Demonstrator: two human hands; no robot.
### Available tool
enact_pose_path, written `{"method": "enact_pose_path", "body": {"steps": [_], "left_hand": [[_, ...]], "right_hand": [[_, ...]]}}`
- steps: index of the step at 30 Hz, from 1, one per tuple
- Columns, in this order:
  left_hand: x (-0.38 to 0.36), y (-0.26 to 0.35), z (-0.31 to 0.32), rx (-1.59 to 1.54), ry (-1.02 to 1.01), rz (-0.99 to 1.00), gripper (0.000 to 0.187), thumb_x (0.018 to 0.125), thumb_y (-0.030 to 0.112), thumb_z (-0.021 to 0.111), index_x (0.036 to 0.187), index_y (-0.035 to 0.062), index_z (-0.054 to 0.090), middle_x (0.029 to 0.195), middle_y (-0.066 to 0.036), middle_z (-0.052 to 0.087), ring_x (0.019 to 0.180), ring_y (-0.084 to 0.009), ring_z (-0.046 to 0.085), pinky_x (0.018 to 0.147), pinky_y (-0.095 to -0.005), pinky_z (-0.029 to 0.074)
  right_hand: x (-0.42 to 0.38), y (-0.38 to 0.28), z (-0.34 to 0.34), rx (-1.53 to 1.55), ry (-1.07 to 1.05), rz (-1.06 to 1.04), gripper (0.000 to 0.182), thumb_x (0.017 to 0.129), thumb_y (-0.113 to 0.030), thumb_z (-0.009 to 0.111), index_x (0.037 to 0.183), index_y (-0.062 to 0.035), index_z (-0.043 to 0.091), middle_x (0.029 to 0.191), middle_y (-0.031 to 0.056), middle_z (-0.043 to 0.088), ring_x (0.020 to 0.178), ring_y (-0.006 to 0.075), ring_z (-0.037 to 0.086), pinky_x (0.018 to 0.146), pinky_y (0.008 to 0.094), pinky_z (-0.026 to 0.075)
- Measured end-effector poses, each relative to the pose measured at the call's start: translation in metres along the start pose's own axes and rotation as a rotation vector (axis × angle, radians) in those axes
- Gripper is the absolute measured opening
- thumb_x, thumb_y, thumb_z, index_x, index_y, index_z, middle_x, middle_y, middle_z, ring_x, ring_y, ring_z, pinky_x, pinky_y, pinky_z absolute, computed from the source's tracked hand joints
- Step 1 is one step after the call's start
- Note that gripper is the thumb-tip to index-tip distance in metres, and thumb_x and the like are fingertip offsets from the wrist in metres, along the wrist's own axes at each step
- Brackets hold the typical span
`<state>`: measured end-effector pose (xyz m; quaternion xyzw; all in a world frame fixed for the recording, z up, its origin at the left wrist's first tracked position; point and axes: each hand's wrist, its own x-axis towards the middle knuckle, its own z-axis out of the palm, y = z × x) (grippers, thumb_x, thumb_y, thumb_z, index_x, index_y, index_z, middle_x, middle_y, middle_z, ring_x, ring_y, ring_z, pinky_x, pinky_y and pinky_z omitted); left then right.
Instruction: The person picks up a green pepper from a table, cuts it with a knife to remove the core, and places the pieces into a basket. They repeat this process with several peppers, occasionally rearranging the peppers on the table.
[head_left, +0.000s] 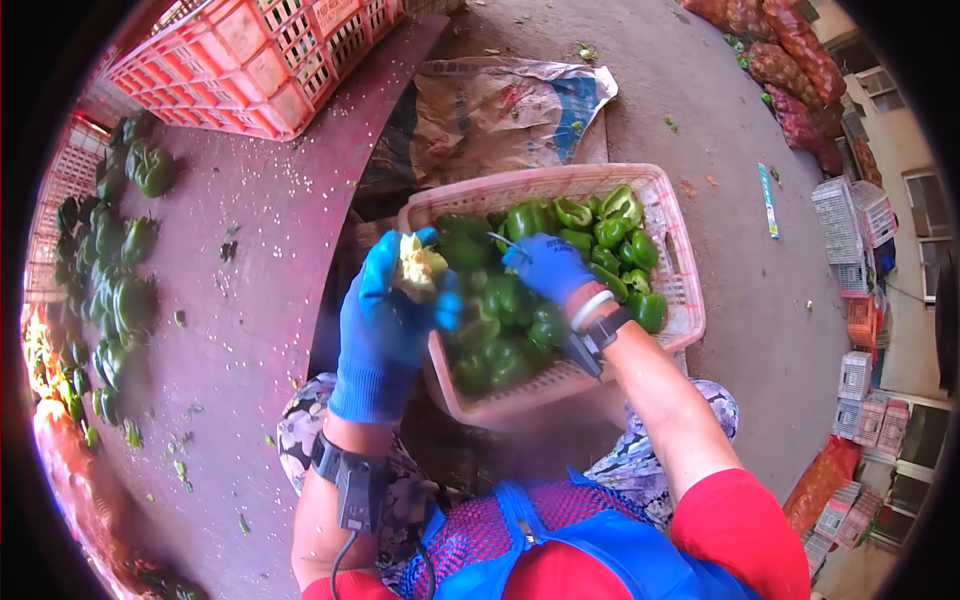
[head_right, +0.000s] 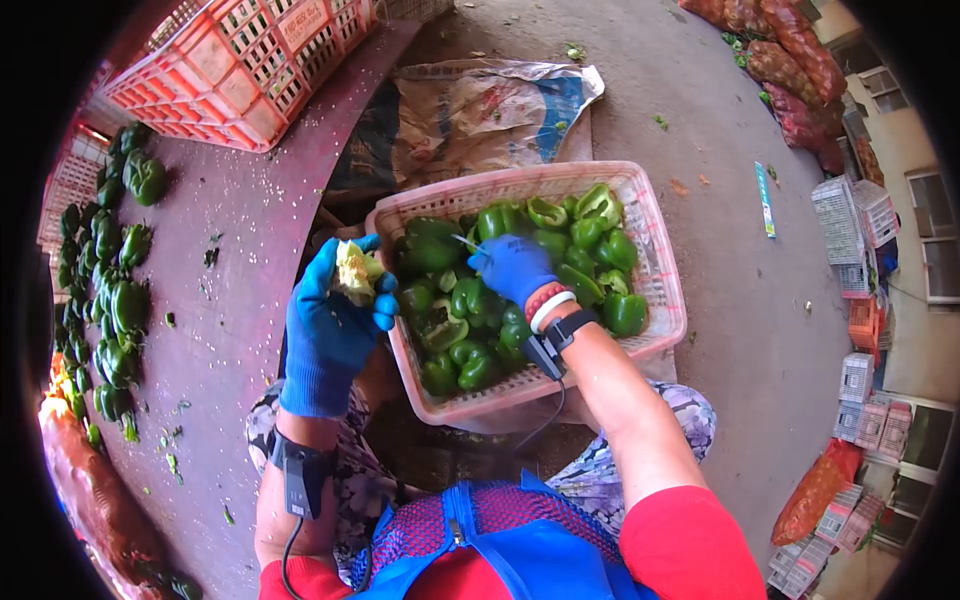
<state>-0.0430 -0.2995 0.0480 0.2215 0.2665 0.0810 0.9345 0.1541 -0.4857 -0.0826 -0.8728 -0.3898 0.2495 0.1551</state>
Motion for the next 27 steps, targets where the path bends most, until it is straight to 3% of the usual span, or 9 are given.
{"method": "enact_pose_path", "body": {"steps": [1, 2, 5, 9, 11, 15, 18, 22, 27], "left_hand": [[0.001, -0.003, -0.001, 0.049, -0.018, 0.028, 0.049, 0.103, 0.043, 0.053, 0.128, 0.0018, 0.062, 0.091, -0.019, 0.069, 0.071, -0.0286, 0.067, 0.063, -0.0374, 0.057], [0.004, -0.007, -0.003, 0.101, -0.039, 0.06, 0.05, 0.103, 0.044, 0.052, 0.128, 0.0012, 0.062, 0.091, -0.019, 0.069, 0.071, -0.0286, 0.067, 0.062, -0.0374, 0.056], [0.003, -0.004, 0.003, 0.117, -0.028, 0.081, 0.052, 0.103, 0.045, 0.052, 0.126, -0.0002, 0.062, 0.091, -0.019, 0.069, 0.068, -0.0283, 0.066, 0.06, -0.0372, 0.054], [-0.003, -0.002, -0.002, 0.263, 0.014, 0.14, 0.05, 0.103, 0.047, 0.052, 0.126, 0.0032, 0.063, 0.089, -0.017, 0.07, 0.068, -0.0274, 0.067, 0.06, -0.0372, 0.055], [-0.005, 0.002, 0.0, 0.164, 0.04, 0.069, 0.05, 0.103, 0.047, 0.052, 0.126, 0.004, 0.063, 0.088, -0.017, 0.07, 0.068, -0.0271, 0.068, 0.061, -0.0371, 0.056], [-0.002, -0.004, 0.001, 0.44, 0.012, 0.117, 0.051, 0.103, 0.046, 0.053, 0.127, 0.0028, 0.062, 0.09, -0.019, 0.069, 0.068, -0.0278, 0.067, 0.061, -0.0368, 0.056], [0.003, -0.005, -0.001, 0.217, -0.043, 0.024, 0.052, 0.103, 0.045, 0.053, 0.13, 0.0014, 0.06, 0.092, -0.02, 0.069, 0.073, -0.0296, 0.068, 0.064, -0.0384, 0.056], [0.004, 0.002, 0.003, -0.157, -0.115, -0.094, 0.054, 0.103, 0.043, 0.052, 0.135, 0.0003, 0.057, 0.098, -0.021, 0.069, 0.079, -0.0317, 0.069, 0.069, -0.0404, 0.058], [-0.004, 0.003, 0.01, -0.291, -0.323, -0.096, 0.065, 0.103, 0.051, 0.046, 0.148, 0.0033, 0.045, 0.114, -0.027, 0.067, 0.091, -0.0376, 0.07, 0.082, -0.0436, 0.06]], "right_hand": [[-0.011, -0.01, -0.001, 0.045, -0.03, -0.023, 0.04, 0.091, -0.041, 0.064, 0.119, -0.013, 0.066, 0.104, 0.0191, 0.071, 0.099, 0.0406, 0.066, 0.087, 0.0492, 0.053], [-0.015, -0.005, 0.016, 0.067, -0.059, -0.236, 0.056, 0.089, -0.05, 0.065, 0.132, -0.014, 0.06, 0.116, 0.0209, 0.066, 0.106, 0.0405, 0.064, 0.092, 0.0497, 0.052], [-0.034, -0.007, 0.043, 0.024, -0.162, -0.144, 0.063, 0.089, -0.05, 0.067, 0.14, -0.0147, 0.053, 0.126, 0.0217, 0.058, 0.111, 0.0413, 0.063, 0.095, 0.0508, 0.051], [-0.106, -0.022, 0.031, -0.133, -0.177, -0.123, 0.063, 0.087, -0.043, 0.072, 0.139, -0.0152, 0.051, 0.129, 0.0216, 0.054, 0.107, 0.0423, 0.064, 0.091, 0.0506, 0.052], [-0.121, -0.029, 0.021, -0.205, -0.175, -0.056, 0.062, 0.086, -0.039, 0.074, 0.139, -0.0158, 0.051, 0.129, 0.0213, 0.053, 0.106, 0.0416, 0.064, 0.089, 0.0505, 0.053], [-0.102, -0.003, 0.034, -0.173, -0.177, -0.239, 0.055, 0.084, -0.031, 0.072, 0.135, -0.0162, 0.057, 0.121, 0.0218, 0.058, 0.098, 0.0405, 0.065, 0.083, 0.0484, 0.055], [-0.077, 0.01, 0.049, -0.296, -0.165, -0.194, 0.054, 0.084, -0.026, 0.071, 0.136, -0.0192, 0.057, 0.124, 0.0228, 0.057, 0.097, 0.042, 0.065, 0.084, 0.0487, 0.056], [-0.08, 0.012, 0.037, -0.16, -0.172, -0.241, 0.06, 0.081, -0.022, 0.074, 0.139, -0.0225, 0.056, 0.131, 0.0242, 0.055, 0.103, 0.0435, 0.064, 0.089, 0.0487, 0.055], [-0.087, 0.016, 0.029, 0.042, -0.041, -0.285, 0.066, 0.083, -0.027, 0.077, 0.144, -0.0198, 0.054, 0.13, 0.0224, 0.058, 0.111, 0.0418, 0.06, 0.095, 0.0462, 0.051]]}}
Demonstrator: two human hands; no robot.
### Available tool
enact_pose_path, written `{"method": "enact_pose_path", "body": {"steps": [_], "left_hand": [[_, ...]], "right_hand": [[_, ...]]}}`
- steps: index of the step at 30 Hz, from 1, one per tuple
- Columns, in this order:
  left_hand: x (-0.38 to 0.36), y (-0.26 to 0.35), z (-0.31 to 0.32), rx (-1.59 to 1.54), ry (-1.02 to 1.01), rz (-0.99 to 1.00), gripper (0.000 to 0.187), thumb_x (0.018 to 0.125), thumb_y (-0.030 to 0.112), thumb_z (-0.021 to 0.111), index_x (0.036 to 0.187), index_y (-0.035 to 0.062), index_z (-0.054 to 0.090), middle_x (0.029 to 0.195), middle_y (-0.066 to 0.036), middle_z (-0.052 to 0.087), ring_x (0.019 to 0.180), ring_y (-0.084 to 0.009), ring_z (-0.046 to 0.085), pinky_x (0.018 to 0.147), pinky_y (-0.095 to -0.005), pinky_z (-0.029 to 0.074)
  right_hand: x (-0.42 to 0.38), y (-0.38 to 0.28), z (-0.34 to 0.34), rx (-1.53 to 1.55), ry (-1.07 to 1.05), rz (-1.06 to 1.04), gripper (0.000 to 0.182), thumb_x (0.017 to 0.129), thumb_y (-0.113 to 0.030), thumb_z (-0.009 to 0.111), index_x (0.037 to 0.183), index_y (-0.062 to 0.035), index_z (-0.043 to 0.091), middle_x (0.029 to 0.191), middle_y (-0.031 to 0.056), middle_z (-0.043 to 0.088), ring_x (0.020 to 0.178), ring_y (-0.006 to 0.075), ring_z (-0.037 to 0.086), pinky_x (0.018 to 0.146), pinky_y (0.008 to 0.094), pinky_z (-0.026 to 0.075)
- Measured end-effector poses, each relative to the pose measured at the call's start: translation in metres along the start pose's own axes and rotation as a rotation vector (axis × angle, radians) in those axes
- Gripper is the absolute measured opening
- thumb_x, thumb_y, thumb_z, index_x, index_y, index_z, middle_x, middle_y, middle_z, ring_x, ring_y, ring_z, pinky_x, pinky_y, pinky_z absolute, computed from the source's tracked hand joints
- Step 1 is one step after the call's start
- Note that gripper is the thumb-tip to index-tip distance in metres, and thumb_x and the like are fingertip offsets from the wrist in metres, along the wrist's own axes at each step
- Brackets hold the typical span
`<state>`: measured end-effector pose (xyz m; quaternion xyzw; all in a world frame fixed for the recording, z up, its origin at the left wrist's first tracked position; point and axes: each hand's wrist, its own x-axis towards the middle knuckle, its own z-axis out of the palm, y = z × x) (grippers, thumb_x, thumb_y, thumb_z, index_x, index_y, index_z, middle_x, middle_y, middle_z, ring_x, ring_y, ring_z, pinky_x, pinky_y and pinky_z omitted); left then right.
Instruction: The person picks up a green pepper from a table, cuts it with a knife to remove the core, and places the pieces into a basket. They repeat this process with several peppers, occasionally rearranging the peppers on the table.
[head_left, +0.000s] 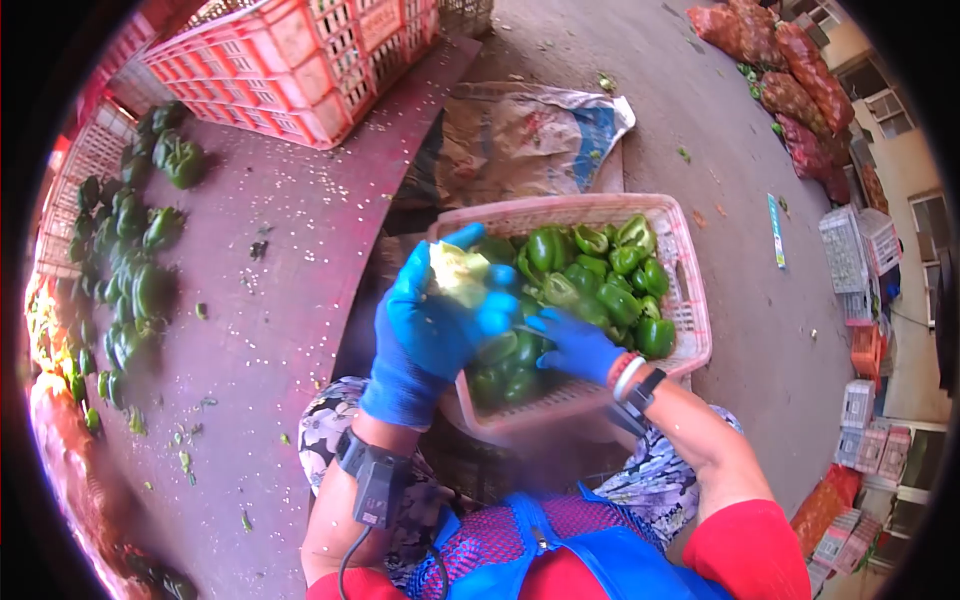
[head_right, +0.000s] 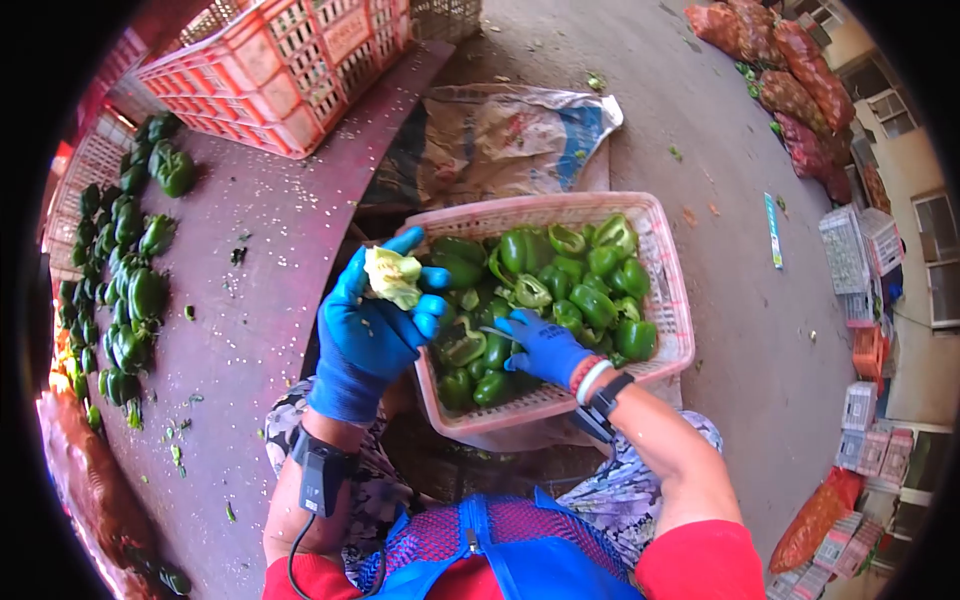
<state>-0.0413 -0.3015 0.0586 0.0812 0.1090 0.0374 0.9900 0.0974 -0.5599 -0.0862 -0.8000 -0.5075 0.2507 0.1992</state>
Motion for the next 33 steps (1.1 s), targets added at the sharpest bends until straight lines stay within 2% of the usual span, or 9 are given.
{"method": "enact_pose_path", "body": {"steps": [2, 6, 7, 12, 17, 22, 28, 31, 33], "left_hand": [[0.0, 0.0, 0.004, -0.062, -0.093, -0.058, 0.068, 0.103, 0.055, 0.044, 0.145, 0.0022, 0.048, 0.114, -0.027, 0.067, 0.091, -0.0378, 0.07, 0.082, -0.0433, 0.06], [-0.004, -0.002, 0.007, 0.192, -0.08, -0.053, 0.058, 0.104, 0.051, 0.048, 0.139, 0.0043, 0.049, 0.105, -0.014, 0.065, 0.081, -0.0223, 0.063, 0.072, -0.0328, 0.054], [-0.006, -0.007, 0.013, 0.537, -0.065, 0.114, 0.055, 0.104, 0.044, 0.048, 0.136, 0.0006, 0.055, 0.101, -0.018, 0.069, 0.061, -0.0212, 0.06, 0.056, -0.0308, 0.048], [-0.027, 0.005, 0.008, 0.23, -0.083, 0.077, 0.055, 0.097, 0.035, 0.051, 0.136, -0.0035, 0.054, 0.103, -0.02, 0.07, 0.051, -0.0208, 0.054, 0.049, -0.0317, 0.043], [-0.074, 0.003, 0.018, -0.055, -0.117, 0.055, 0.064, 0.097, 0.042, 0.045, 0.136, -0.0074, 0.053, 0.107, -0.022, 0.071, 0.044, -0.0209, 0.051, 0.044, -0.0322, 0.042], [-0.125, -0.028, 0.051, 0.948, 0.42, 0.445, 0.064, 0.1, 0.042, 0.039, 0.139, -0.0067, 0.05, 0.105, -0.02, 0.072, 0.037, -0.0181, 0.047, 0.038, -0.0286, 0.039], [-0.24, 0.006, 0.035, -0.013, 0.144, 0.348, 0.061, 0.101, 0.041, 0.037, 0.139, -0.0056, 0.051, 0.099, -0.019, 0.072, 0.038, -0.0175, 0.047, 0.037, -0.0297, 0.039], [-0.334, 0.007, 0.006, 0.304, 0.46, 0.505, 0.056, 0.1, 0.039, 0.041, 0.128, -0.0055, 0.059, 0.094, -0.019, 0.073, 0.041, -0.0204, 0.051, 0.041, -0.0327, 0.041], [-0.406, 0.001, -0.027, 0.506, 0.649, 0.336, 0.054, 0.098, 0.041, 0.046, 0.122, -0.0036, 0.064, 0.092, -0.02, 0.072, 0.051, -0.0255, 0.06, 0.049, -0.0372, 0.048]], "right_hand": [[0.001, -0.007, -0.013, 0.101, 0.038, 0.106, 0.062, 0.087, -0.028, 0.074, 0.144, -0.0192, 0.053, 0.128, 0.0236, 0.059, 0.117, 0.0428, 0.058, 0.101, 0.0468, 0.049], [0.0, -0.03, -0.046, 0.893, 0.031, 0.668, 0.034, 0.097, -0.031, 0.067, 0.122, -0.0081, 0.065, 0.095, 0.0083, 0.068, 0.072, 0.0192, 0.065, 0.062, 0.0336, 0.053], [-0.002, -0.032, -0.044, 1.188, 0.14, 0.63, 0.027, 0.098, -0.03, 0.068, 0.11, -0.0061, 0.066, 0.087, 0.0018, 0.066, 0.059, 0.0101, 0.057, 0.05, 0.0271, 0.046], [-0.008, -0.035, -0.056, 1.865, 0.221, 0.714, 0.024, 0.096, -0.02, 0.067, 0.11, -0.0007, 0.065, 0.092, 0.0083, 0.069, 0.076, 0.0147, 0.064, 0.068, 0.0291, 0.056], [-0.014, -0.044, -0.042, 1.849, -0.112, 0.765, 0.027, 0.092, -0.022, 0.074, 0.104, -0.0015, 0.061, 0.084, 0.0091, 0.065, 0.066, 0.0184, 0.063, 0.059, 0.0306, 0.055], [-0.011, -0.089, -0.057, 1.867, 0.016, 0.702, 0.024, 0.094, -0.021, 0.073, 0.099, -0.0005, 0.062, 0.079, 0.0068, 0.063, 0.062, 0.0145, 0.061, 0.054, 0.0282, 0.053], [0.0, -0.053, -0.038, 1.819, -0.085, 0.612, 0.015, 0.093, -0.016, 0.068, 0.095, -0.0024, 0.062, 0.078, 0.0042, 0.064, 0.061, 0.013, 0.061, 0.053, 0.0282, 0.052], [-0.003, -0.075, -0.048, 1.7, -0.087, 0.637, 0.017, 0.093, -0.02, 0.07, 0.096, -0.0052, 0.062, 0.077, 0.0035, 0.065, 0.059, 0.0126, 0.061, 0.054, 0.0282, 0.053], [-0.001, -0.069, -0.04, 1.672, -0.067, 0.639, 0.017, 0.093, -0.019, 0.069, 0.099, -0.0046, 0.063, 0.08, 0.0055, 0.066, 0.061, 0.0159, 0.062, 0.056, 0.03, 0.054]]}}
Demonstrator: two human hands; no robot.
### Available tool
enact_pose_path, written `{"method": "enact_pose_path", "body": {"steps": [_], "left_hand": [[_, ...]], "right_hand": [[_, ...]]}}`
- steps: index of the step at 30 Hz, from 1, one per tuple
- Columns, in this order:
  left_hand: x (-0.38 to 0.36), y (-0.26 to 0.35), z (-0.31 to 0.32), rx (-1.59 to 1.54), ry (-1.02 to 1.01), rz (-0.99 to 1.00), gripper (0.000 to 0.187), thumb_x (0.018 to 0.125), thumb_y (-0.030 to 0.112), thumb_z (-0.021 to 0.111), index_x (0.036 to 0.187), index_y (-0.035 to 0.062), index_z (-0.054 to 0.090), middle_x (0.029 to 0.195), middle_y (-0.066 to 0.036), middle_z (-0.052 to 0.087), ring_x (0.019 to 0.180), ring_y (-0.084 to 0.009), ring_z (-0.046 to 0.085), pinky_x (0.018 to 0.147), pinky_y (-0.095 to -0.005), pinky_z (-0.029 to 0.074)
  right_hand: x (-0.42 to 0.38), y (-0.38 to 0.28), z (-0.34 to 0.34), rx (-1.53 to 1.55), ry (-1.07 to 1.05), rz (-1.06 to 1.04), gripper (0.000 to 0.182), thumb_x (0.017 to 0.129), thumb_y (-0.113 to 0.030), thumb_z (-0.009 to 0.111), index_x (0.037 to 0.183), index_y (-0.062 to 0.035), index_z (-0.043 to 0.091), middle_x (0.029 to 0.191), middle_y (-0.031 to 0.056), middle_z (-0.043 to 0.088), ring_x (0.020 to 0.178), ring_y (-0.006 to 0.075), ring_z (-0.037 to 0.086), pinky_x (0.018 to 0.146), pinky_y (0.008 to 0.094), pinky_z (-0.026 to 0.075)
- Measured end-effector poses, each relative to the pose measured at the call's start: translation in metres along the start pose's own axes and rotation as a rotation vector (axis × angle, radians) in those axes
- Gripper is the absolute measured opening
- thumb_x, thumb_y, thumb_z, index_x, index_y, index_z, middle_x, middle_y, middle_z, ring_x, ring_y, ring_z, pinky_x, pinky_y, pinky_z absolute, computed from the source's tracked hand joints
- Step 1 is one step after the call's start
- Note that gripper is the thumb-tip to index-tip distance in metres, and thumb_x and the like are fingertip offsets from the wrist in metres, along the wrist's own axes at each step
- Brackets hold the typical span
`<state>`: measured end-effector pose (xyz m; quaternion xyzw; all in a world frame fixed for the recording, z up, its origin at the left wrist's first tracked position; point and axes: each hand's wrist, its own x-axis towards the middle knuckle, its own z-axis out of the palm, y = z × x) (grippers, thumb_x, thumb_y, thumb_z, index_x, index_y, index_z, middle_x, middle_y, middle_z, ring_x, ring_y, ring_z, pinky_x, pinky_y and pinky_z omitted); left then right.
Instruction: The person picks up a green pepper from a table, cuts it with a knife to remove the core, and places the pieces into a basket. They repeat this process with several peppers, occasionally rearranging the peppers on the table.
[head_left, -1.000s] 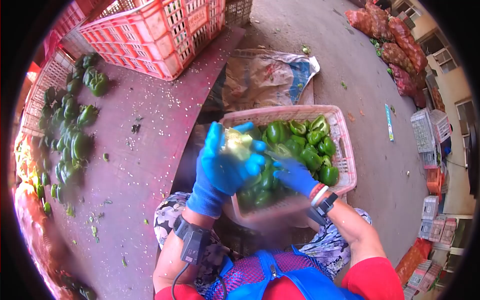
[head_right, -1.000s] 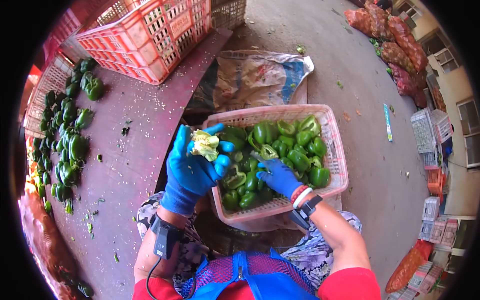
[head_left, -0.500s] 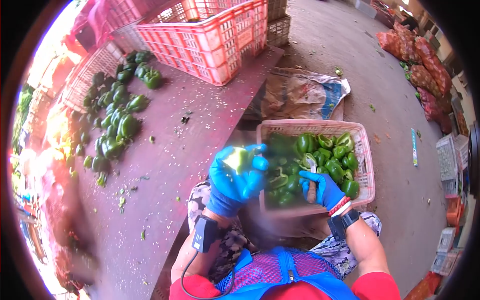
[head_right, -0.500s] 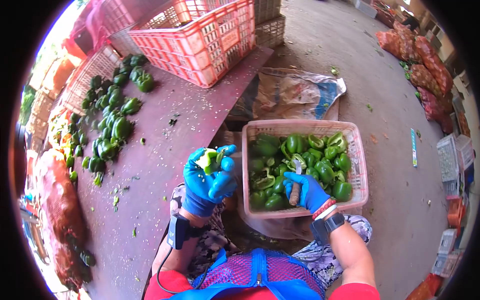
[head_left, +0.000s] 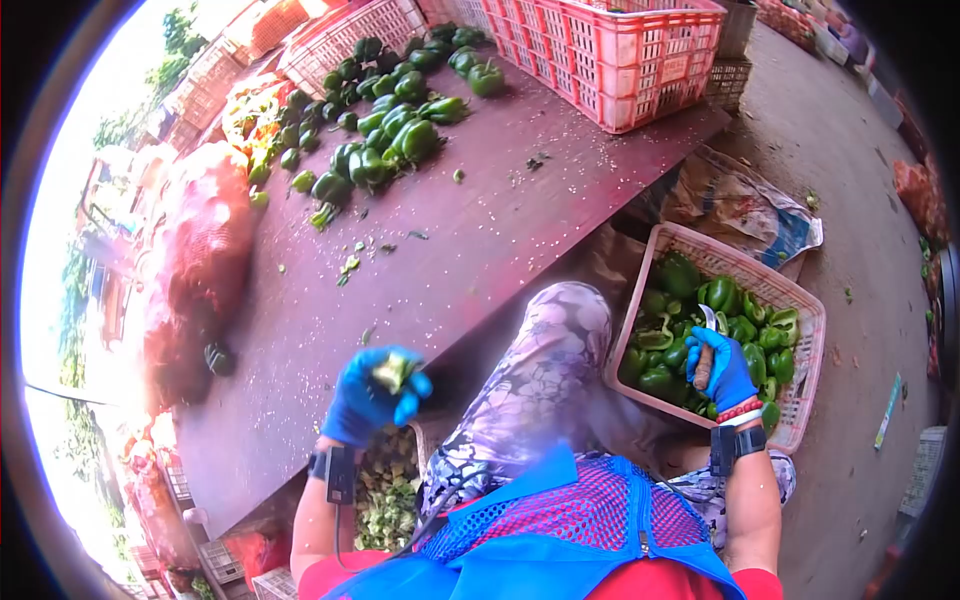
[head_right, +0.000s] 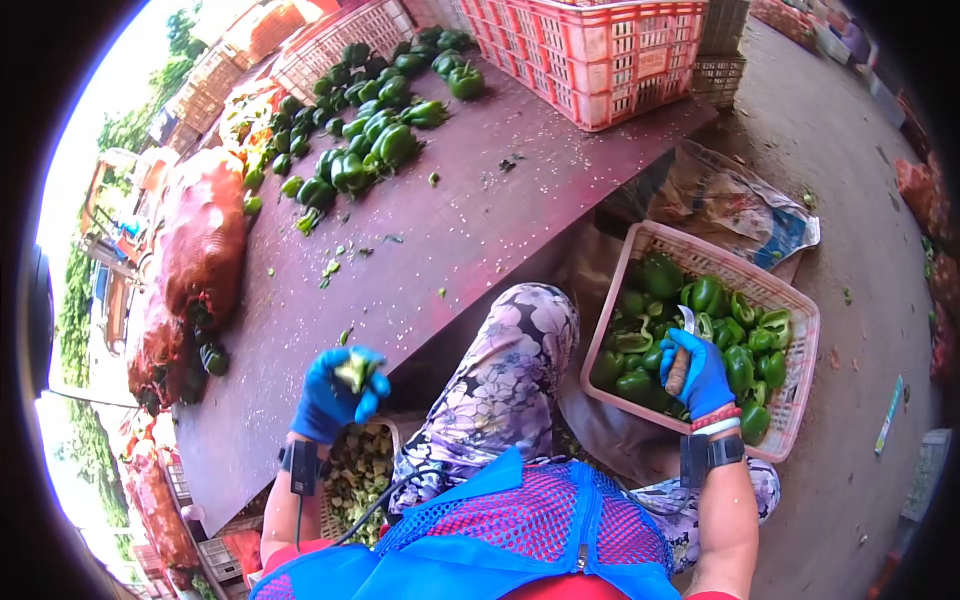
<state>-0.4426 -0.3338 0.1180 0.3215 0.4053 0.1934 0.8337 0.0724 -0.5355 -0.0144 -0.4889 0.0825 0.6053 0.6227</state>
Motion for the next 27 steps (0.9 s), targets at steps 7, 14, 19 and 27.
{"method": "enact_pose_path", "body": {"steps": [7, 14, 19, 27], "left_hand": [[-0.054, -0.018, -0.01, 1.664, 0.626, 0.201, 0.029, 0.096, 0.029, 0.061, 0.102, 0.0017, 0.068, 0.09, -0.017, 0.072, 0.082, -0.025, 0.071, 0.073, -0.0375, 0.054], [0.092, -0.005, 0.214, 1.197, -0.188, 0.843, 0.023, 0.097, 0.014, 0.062, 0.114, -0.0008, 0.067, 0.101, -0.013, 0.072, 0.089, -0.0191, 0.069, 0.08, -0.0342, 0.055], [0.185, -0.082, 0.298, 1.337, -0.347, 0.559, 0.04, 0.09, 0.024, 0.068, 0.119, 0.0024, 0.05, 0.102, -0.028, 0.065, 0.096, -0.0451, 0.064, 0.073, -0.0543, 0.052], [0.307, 0.04, 0.229, 0.881, 0.226, 0.431, 0.019, 0.095, 0.017, 0.055, 0.082, 0.0035, 0.05, 0.066, -0.005, 0.054, 0.053, -0.0187, 0.055, 0.047, -0.0353, 0.046]], "right_hand": [[0.014, 0.013, -0.035, 0.082, -0.197, -0.077, 0.035, 0.1, -0.019, 0.06, 0.129, -0.0004, 0.052, 0.11, 0.0167, 0.066, 0.097, 0.031, 0.067, 0.083, 0.0428, 0.059], [-0.028, 0.003, 0.056, 0.259, -0.461, -0.368, 0.043, 0.103, -0.021, 0.057, 0.144, -0.0106, 0.046, 0.14, 0.0138, 0.057, 0.129, 0.0337, 0.056, 0.108, 0.0554, 0.046], [-0.044, -0.005, 0.079, 0.021, -0.363, -0.547, 0.052, 0.103, -0.023, 0.059, 0.15, -0.0099, 0.04, 0.145, 0.013, 0.053, 0.133, 0.0285, 0.052, 0.114, 0.0419, 0.042], [-0.046, -0.004, 0.01, -0.506, -0.063, -0.352, 0.054, 0.101, -0.028, 0.064, 0.146, -0.0025, 0.046, 0.131, 0.0122, 0.063, 0.117, 0.0209, 0.06, 0.1, 0.0346, 0.049]]}}
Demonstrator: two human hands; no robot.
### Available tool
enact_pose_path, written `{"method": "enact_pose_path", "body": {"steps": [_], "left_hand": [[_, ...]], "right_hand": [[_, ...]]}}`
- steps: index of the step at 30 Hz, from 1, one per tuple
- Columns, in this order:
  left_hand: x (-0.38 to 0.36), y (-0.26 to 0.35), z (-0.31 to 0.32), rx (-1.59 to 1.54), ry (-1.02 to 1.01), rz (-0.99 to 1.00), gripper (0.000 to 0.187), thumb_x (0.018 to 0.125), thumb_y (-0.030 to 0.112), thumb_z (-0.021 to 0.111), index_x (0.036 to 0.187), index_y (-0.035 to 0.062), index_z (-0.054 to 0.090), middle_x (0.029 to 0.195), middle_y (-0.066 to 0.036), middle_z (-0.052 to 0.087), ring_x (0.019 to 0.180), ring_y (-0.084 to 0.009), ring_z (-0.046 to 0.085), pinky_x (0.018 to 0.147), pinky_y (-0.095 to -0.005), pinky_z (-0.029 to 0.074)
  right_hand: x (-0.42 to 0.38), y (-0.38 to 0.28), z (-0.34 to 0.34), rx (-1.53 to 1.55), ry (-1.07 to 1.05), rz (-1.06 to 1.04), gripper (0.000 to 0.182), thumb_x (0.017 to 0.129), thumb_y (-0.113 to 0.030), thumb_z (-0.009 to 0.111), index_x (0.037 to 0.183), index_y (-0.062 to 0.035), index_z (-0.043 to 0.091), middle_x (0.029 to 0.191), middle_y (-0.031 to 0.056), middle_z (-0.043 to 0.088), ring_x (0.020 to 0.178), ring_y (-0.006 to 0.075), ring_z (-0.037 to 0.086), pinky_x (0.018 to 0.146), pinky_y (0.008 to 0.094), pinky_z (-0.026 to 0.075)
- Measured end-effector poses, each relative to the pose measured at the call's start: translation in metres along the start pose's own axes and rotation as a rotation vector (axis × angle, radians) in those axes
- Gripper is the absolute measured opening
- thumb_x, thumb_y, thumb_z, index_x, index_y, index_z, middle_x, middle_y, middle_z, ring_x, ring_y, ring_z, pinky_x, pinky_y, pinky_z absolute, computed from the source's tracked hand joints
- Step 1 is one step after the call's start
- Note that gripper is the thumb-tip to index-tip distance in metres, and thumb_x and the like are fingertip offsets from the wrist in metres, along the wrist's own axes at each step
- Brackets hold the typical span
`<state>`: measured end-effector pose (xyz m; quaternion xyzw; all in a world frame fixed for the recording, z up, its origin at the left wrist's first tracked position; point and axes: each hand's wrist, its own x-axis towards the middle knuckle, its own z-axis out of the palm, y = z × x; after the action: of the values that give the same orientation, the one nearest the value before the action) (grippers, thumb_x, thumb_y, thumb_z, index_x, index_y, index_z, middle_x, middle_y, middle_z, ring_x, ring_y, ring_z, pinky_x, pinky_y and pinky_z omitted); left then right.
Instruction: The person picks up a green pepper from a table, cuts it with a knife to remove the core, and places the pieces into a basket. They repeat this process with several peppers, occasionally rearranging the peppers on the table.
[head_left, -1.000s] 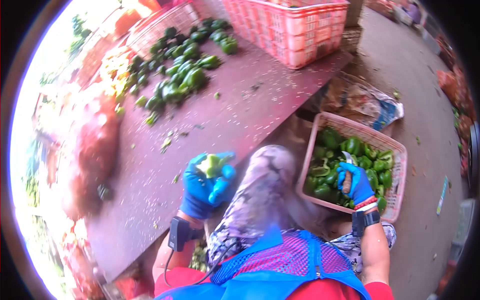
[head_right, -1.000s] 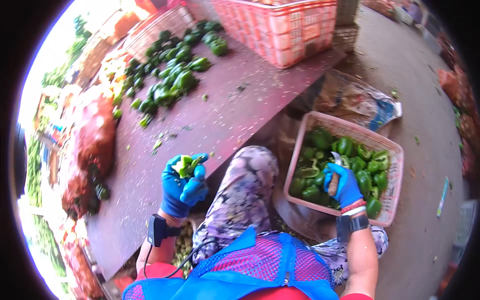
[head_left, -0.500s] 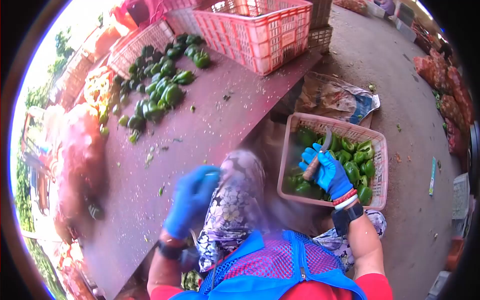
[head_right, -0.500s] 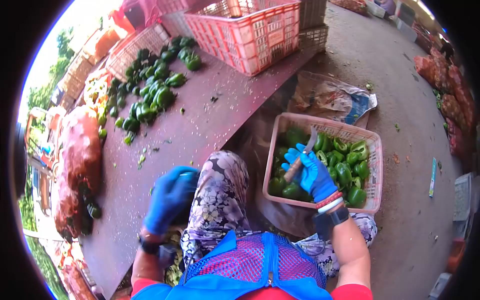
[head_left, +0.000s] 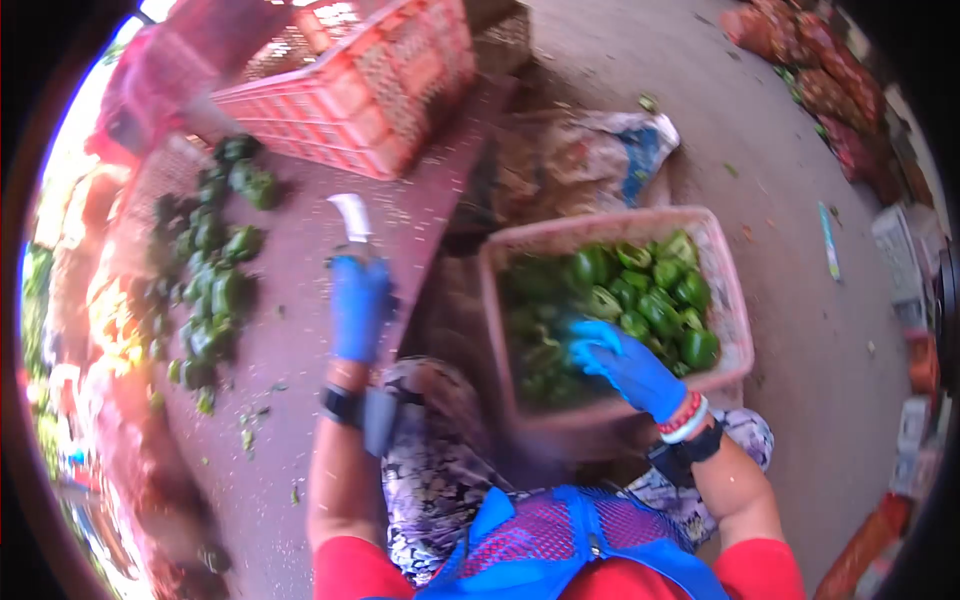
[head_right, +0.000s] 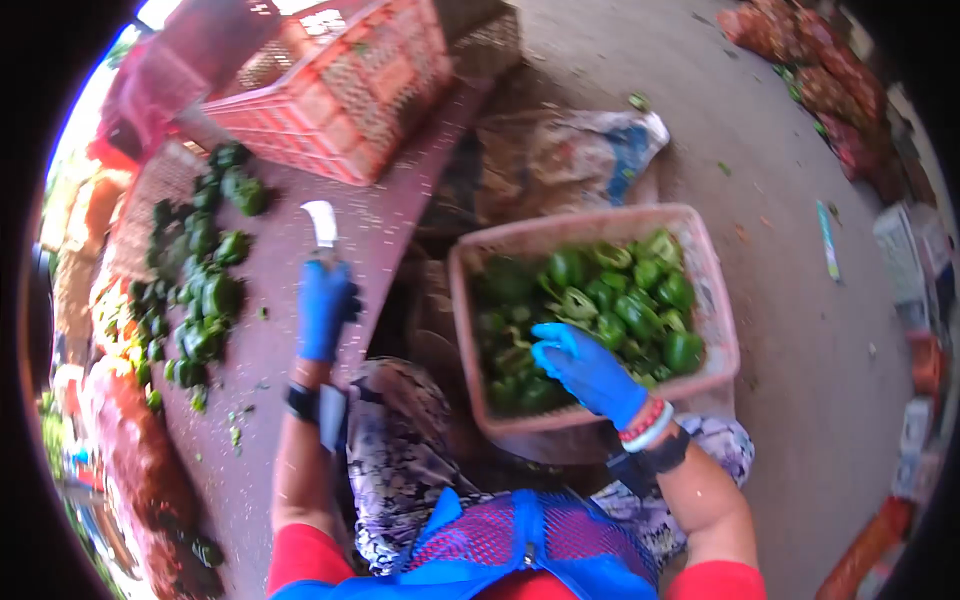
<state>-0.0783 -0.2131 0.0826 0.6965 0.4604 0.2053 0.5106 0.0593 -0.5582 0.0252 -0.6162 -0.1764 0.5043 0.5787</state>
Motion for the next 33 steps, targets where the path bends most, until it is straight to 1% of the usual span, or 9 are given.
{"method": "enact_pose_path", "body": {"steps": [4, 6, 10, 11, 12, 14, 19, 26, 33], "left_hand": [[0.153, -0.106, -0.061, 0.314, 0.008, -0.006, 0.035, 0.089, 0.026, 0.058, 0.087, -0.0086, 0.062, 0.063, -0.013, 0.06, 0.049, -0.021, 0.063, 0.043, -0.0376, 0.047], [0.181, -0.126, -0.075, 0.75, 0.176, 0.091, 0.05, 0.089, 0.037, 0.061, 0.103, -0.0108, 0.062, 0.085, -0.029, 0.069, 0.078, -0.039, 0.072, 0.066, -0.0477, 0.056], [0.058, -0.032, 0.03, 1.279, 0.495, 0.632, 0.045, 0.088, 0.038, 0.067, 0.111, 0.0002, 0.064, 0.1, -0.025, 0.069, 0.091, -0.0399, 0.068, 0.081, -0.0459, 0.055], [0.018, -0.014, 0.062, 1.197, 0.356, 1.129, 0.039, 0.087, 0.035, 0.069, 0.11, 0.0033, 0.065, 0.098, -0.02, 0.07, 0.086, -0.0385, 0.068, 0.077, -0.0466, 0.055], [0.016, -0.032, 0.103, 0.897, -0.214, 0.636, 0.036, 0.086, 0.03, 0.071, 0.112, 0.0063, 0.067, 0.099, -0.016, 0.071, 0.088, -0.0376, 0.067, 0.077, -0.0473, 0.054], [-0.027, -0.052, 0.194, 0.47, -0.557, 1.002, 0.043, 0.087, 0.029, 0.071, 0.121, 0.0044, 0.063, 0.109, -0.02, 0.066, 0.103, -0.0399, 0.062, 0.092, -0.0461, 0.051], [-0.122, -0.113, 0.259, 0.774, -0.959, 1.163, 0.081, 0.083, 0.057, 0.066, 0.139, 0.0017, 0.049, 0.141, -0.027, 0.05, 0.13, -0.0445, 0.047, 0.117, -0.057, 0.028], [-0.091, -0.141, 0.284, 0.521, -1.129, 1.262, 0.047, 0.079, 0.038, 0.073, 0.116, 0.0164, 0.054, 0.102, -0.013, 0.057, 0.09, -0.0333, 0.059, 0.069, -0.047, 0.05], [-0.088, -0.151, 0.289, 0.576, -1.181, 1.217, 0.04, 0.077, 0.024, 0.065, 0.115, 0.0193, 0.053, 0.108, -0.015, 0.06, 0.093, -0.0335, 0.062, 0.069, -0.0437, 0.054]], "right_hand": [[-0.021, 0.027, -0.044, -0.996, 0.057, -0.066, 0.045, 0.094, -0.041, 0.066, 0.122, -0.0063, 0.065, 0.101, 0.0192, 0.072, 0.094, 0.0334, 0.07, 0.083, 0.0439, 0.055], [-0.028, 0.013, -0.068, -1.152, 0.259, 0.164, 0.048, 0.089, -0.046, 0.066, 0.117, -0.0074, 0.068, 0.103, 0.0201, 0.071, 0.098, 0.0388, 0.068, 0.084, 0.0493, 0.054], [-0.018, 0.022, -0.116, -1.297, 0.717, -0.093, 0.055, 0.087, -0.054, 0.066, 0.124, -0.013, 0.066, 0.124, 0.0202, 0.064, 0.11, 0.0391, 0.063, 0.093, 0.0505, 0.05], [-0.001, 0.037, -0.13, -1.43, 0.74, -0.191, 0.057, 0.087, -0.056, 0.066, 0.125, -0.0138, 0.066, 0.131, 0.0197, 0.06, 0.114, 0.0387, 0.061, 0.094, 0.0507, 0.05], [0.014, 0.054, -0.138, -1.563, 0.756, -0.297, 0.059, 0.086, -0.058, 0.066, 0.125, -0.0145, 0.065, 0.137, 0.0193, 0.057, 0.118, 0.0384, 0.06, 0.096, 0.0509, 0.049], [0.042, 0.093, -0.143, -1.578, 0.576, -0.236, 0.065, 0.085, -0.062, 0.065, 0.129, -0.0147, 0.064, 0.143, 0.0188, 0.051, 0.124, 0.0386, 0.055, 0.101, 0.0507, 0.045], [-0.004, 0.093, -0.124, -1.466, -0.02, -0.166, 0.059, 0.081, -0.057, 0.068, 0.129, -0.0222, 0.063, 0.128, 0.0164, 0.054, 0.117, 0.0394, 0.054, 0.098, 0.0514, 0.045], [0.022, 0.093, -0.152, -1.483, -0.283, -0.225, 0.049, 0.079, -0.051, 0.072, 0.122, -0.0259, 0.065, 0.12, 0.0122, 0.056, 0.106, 0.0334, 0.056, 0.085, 0.0468, 0.048], [0.035, 0.113, -0.155, -1.44, -0.301, -0.206, 0.033, 0.083, -0.035, 0.066, 0.114, -0.0292, 0.066, 0.115, 0.0095, 0.056, 0.104, 0.0314, 0.055, 0.077, 0.0448, 0.046]]}}
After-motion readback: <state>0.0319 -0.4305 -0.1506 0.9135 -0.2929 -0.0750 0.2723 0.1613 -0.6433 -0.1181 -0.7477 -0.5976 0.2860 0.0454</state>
